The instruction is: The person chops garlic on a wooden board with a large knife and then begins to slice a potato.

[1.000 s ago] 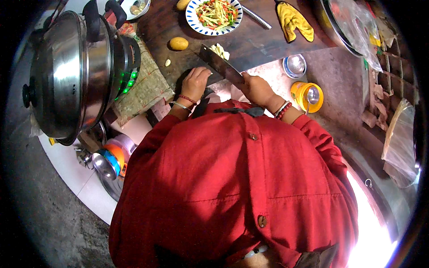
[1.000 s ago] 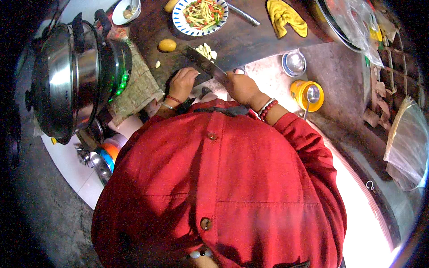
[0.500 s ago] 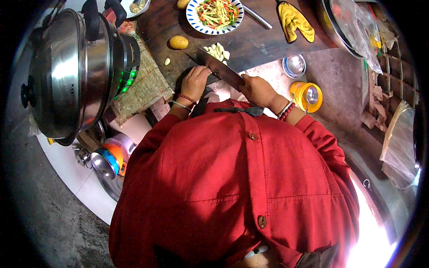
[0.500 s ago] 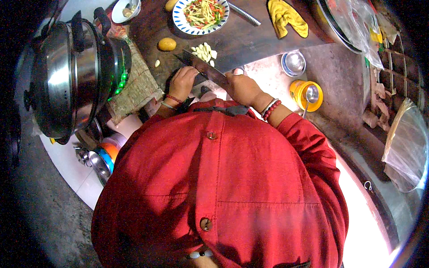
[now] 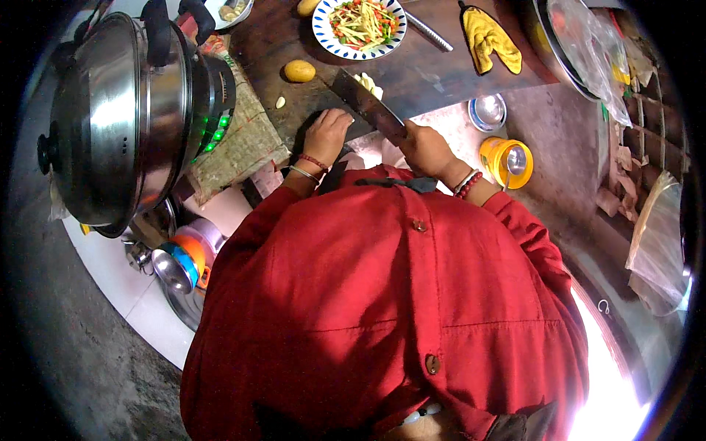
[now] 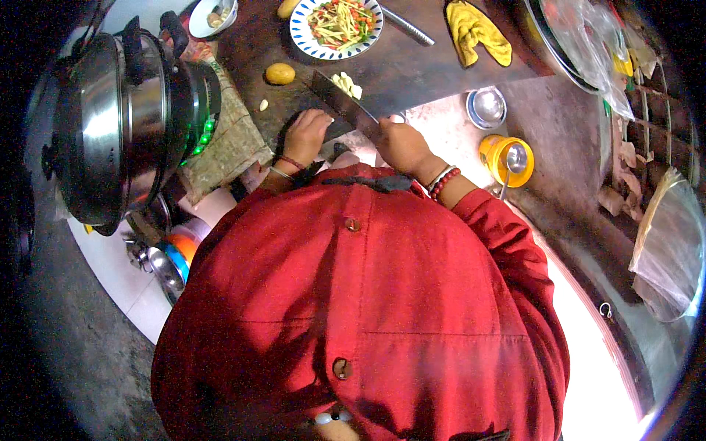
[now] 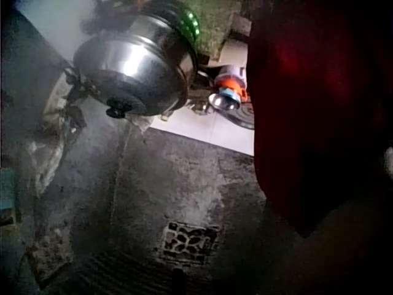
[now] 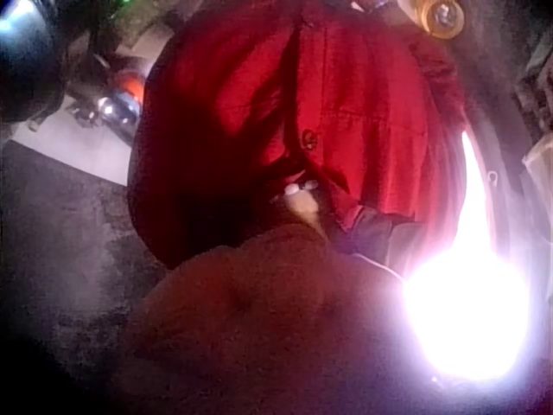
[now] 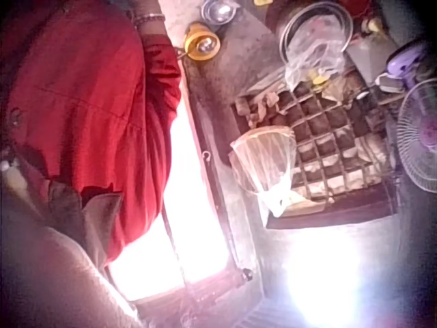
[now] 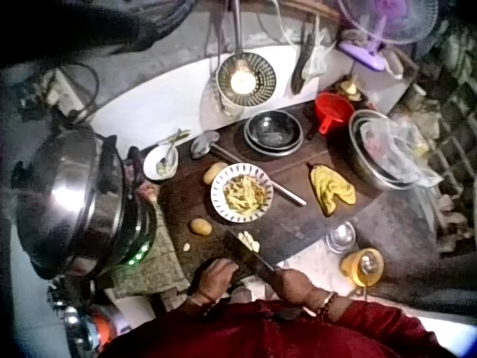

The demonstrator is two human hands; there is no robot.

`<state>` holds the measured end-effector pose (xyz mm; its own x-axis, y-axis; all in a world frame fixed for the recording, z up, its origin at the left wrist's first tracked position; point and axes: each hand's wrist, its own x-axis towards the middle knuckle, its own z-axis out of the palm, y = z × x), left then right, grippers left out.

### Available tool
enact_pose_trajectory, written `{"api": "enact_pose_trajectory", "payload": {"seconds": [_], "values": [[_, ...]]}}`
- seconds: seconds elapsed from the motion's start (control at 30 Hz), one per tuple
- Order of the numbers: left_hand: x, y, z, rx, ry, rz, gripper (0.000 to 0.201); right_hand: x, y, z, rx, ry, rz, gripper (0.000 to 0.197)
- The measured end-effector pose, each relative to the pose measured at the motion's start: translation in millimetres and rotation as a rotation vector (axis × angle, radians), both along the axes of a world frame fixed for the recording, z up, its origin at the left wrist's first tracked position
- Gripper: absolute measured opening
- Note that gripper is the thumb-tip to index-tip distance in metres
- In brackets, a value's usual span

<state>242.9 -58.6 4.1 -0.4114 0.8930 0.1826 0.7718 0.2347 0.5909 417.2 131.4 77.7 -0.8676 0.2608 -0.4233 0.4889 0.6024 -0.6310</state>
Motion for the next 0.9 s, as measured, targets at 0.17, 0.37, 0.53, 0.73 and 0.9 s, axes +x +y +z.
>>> {"api": "enact_pose_trajectory", "payload": {"seconds": [0.17, 0.37, 0.53, 0.73, 0.9], "values": [[-23.4, -9.7, -0.5, 0.097, 0.106, 0.072, 0.015, -3.3, 0.6, 10.1, 0.042, 0.000, 0.032, 0.021], [-70.8, -27.0, 23.5, -0.365, 0.204, 0.515, 0.026, 0.5, -5.7, 0.3, -0.075, -0.029, 0.137, 0.027], [-70.5, -20.5, 15.1, -0.421, 0.205, 0.425, 0.023, 1.0, 7.2, -5.9, -0.060, 0.046, 0.067, 0.025], [-19.6, -3.6, 12.1, -0.063, 0.088, 0.019, 0.019, -7.7, 19.7, -1.0, 0.024, 0.047, 0.021, 0.024], [-4.0, 1.9, 16.9, -0.019, 0.036, -0.009, 0.018, -6.3, 12.0, 5.1, 0.073, 0.069, 0.078, 0.021]]}}
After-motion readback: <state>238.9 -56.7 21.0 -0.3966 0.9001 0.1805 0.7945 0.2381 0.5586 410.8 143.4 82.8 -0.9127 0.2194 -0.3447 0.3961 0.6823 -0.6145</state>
